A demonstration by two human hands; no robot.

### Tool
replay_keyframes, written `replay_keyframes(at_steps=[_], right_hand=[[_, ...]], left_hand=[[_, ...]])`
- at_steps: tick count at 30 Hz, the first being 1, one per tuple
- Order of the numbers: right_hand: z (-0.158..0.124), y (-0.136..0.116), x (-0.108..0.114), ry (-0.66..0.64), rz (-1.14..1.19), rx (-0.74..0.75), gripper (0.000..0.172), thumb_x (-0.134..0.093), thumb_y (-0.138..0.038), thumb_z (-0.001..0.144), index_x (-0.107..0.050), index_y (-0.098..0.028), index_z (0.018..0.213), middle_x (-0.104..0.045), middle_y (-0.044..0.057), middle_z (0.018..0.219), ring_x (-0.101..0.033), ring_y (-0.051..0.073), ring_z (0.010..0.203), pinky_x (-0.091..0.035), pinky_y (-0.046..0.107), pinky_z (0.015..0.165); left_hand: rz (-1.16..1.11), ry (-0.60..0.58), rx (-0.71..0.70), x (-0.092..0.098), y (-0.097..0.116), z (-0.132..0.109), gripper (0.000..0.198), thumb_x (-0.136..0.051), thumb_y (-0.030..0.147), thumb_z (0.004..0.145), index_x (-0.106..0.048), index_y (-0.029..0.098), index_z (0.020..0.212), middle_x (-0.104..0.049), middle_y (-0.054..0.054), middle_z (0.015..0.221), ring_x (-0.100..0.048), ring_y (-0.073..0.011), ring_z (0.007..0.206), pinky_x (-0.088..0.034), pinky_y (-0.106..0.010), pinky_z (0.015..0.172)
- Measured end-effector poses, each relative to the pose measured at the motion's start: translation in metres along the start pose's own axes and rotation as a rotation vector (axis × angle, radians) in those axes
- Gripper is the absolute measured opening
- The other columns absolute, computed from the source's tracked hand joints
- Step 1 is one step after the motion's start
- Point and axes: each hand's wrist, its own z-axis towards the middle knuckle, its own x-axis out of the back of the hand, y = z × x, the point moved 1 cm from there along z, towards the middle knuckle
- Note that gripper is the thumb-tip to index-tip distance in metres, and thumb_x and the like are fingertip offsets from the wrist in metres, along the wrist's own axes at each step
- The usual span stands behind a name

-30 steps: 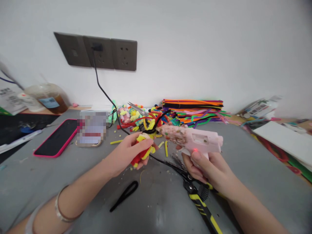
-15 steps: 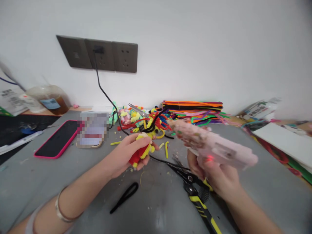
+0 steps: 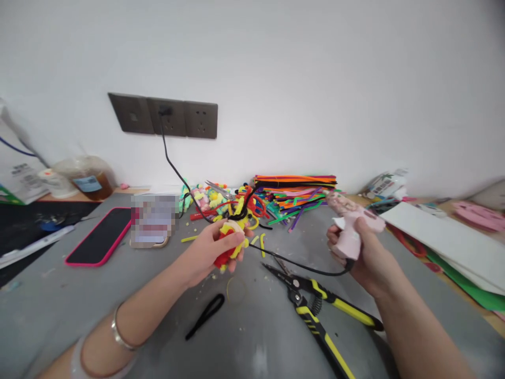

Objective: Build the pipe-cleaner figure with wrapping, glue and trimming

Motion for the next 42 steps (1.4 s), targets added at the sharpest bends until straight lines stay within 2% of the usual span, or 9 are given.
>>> replay_keyframes(at_steps=[3,8,12,18,22,28,31,35,42], right_hand=[[-0.009,0.007,0.008,0.121,0.031,-0.189,0.029,-0.073,-0.050,0.088,-0.065,-0.024,0.096,-0.071,0.003,0.074,-0.055,0.014,0.046,-0.035,0.022,0.034],[-0.023,0.014,0.012,0.034,0.028,-0.193,0.027,-0.071,-0.048,0.090,-0.068,-0.023,0.099,-0.075,0.005,0.077,-0.052,0.012,0.043,-0.037,0.020,0.035],[-0.023,0.017,0.025,-0.086,-0.128,-0.330,0.044,-0.059,-0.057,0.096,-0.073,-0.016,0.088,-0.074,0.011,0.067,-0.057,0.013,0.044,-0.042,0.021,0.039],[-0.014,0.008,0.034,-0.113,-0.461,-0.303,0.066,-0.048,-0.069,0.095,-0.064,-0.017,0.057,-0.063,0.010,0.047,-0.045,0.010,0.032,-0.028,0.021,0.033],[-0.030,-0.004,0.031,-0.224,-0.755,-0.323,0.077,-0.043,-0.081,0.089,-0.056,-0.019,0.045,-0.051,0.006,0.033,-0.035,0.009,0.026,-0.024,0.023,0.034],[-0.072,-0.041,-0.029,-0.351,-0.586,0.207,0.059,-0.056,-0.077,0.089,-0.063,-0.021,0.075,-0.047,-0.006,0.041,-0.039,0.010,0.038,-0.033,0.023,0.040],[-0.069,-0.055,-0.076,-0.453,-0.376,0.291,0.052,-0.062,-0.069,0.090,-0.060,-0.021,0.107,-0.055,-0.008,0.051,-0.042,0.009,0.038,-0.035,0.022,0.040],[-0.045,-0.055,-0.124,-0.539,-0.095,0.363,0.047,-0.072,-0.061,0.085,-0.055,-0.022,0.104,-0.059,-0.010,0.056,-0.046,0.007,0.036,-0.037,0.020,0.039],[-0.021,-0.025,-0.131,-0.451,0.094,0.392,0.037,-0.082,-0.050,0.081,-0.060,-0.022,0.088,-0.067,-0.004,0.063,-0.062,0.011,0.046,-0.051,0.023,0.046]], left_hand=[[-0.010,-0.005,-0.016,-0.001,0.001,-0.001,0.052,-0.094,0.053,0.062,-0.067,0.014,0.084,-0.068,-0.002,0.081,-0.059,-0.0073,0.055,-0.050,-0.017,0.048],[-0.034,0.020,0.007,-0.003,0.001,-0.003,0.058,-0.098,0.050,0.053,-0.069,0.014,0.088,-0.072,-0.005,0.096,-0.071,-0.0126,0.065,-0.058,-0.023,0.061],[-0.011,0.008,0.031,-0.002,0.000,-0.003,0.057,-0.100,0.047,0.051,-0.070,0.014,0.086,-0.074,-0.003,0.082,-0.072,-0.0145,0.068,-0.057,-0.024,0.065],[0.002,-0.050,0.057,-0.002,-0.004,-0.002,0.053,-0.100,0.046,0.050,-0.069,0.014,0.078,-0.073,-0.003,0.075,-0.075,-0.0169,0.066,-0.057,-0.025,0.065],[-0.052,-0.057,-0.005,-0.003,-0.003,-0.002,0.055,-0.100,0.050,0.050,-0.071,0.014,0.080,-0.075,-0.004,0.085,-0.074,-0.0157,0.064,-0.057,-0.025,0.062],[-0.010,0.061,-0.059,-0.002,-0.004,0.000,0.054,-0.099,0.048,0.051,-0.073,0.014,0.085,-0.075,-0.005,0.088,-0.075,-0.0188,0.070,-0.058,-0.028,0.065],[0.096,0.112,-0.104,0.000,-0.007,0.001,0.046,-0.097,0.041,0.057,-0.074,0.015,0.088,-0.076,-0.005,0.088,-0.074,-0.0192,0.073,-0.056,-0.028,0.069],[0.254,0.180,-0.106,0.002,-0.008,0.002,0.044,-0.097,0.037,0.056,-0.074,0.015,0.086,-0.076,-0.004,0.084,-0.071,-0.0199,0.074,-0.054,-0.029,0.072],[0.253,0.184,-0.010,0.000,-0.008,0.003,0.055,-0.097,0.041,0.055,-0.072,0.014,0.097,-0.078,-0.006,0.086,-0.073,-0.0236,0.079,-0.054,-0.033,0.077]])
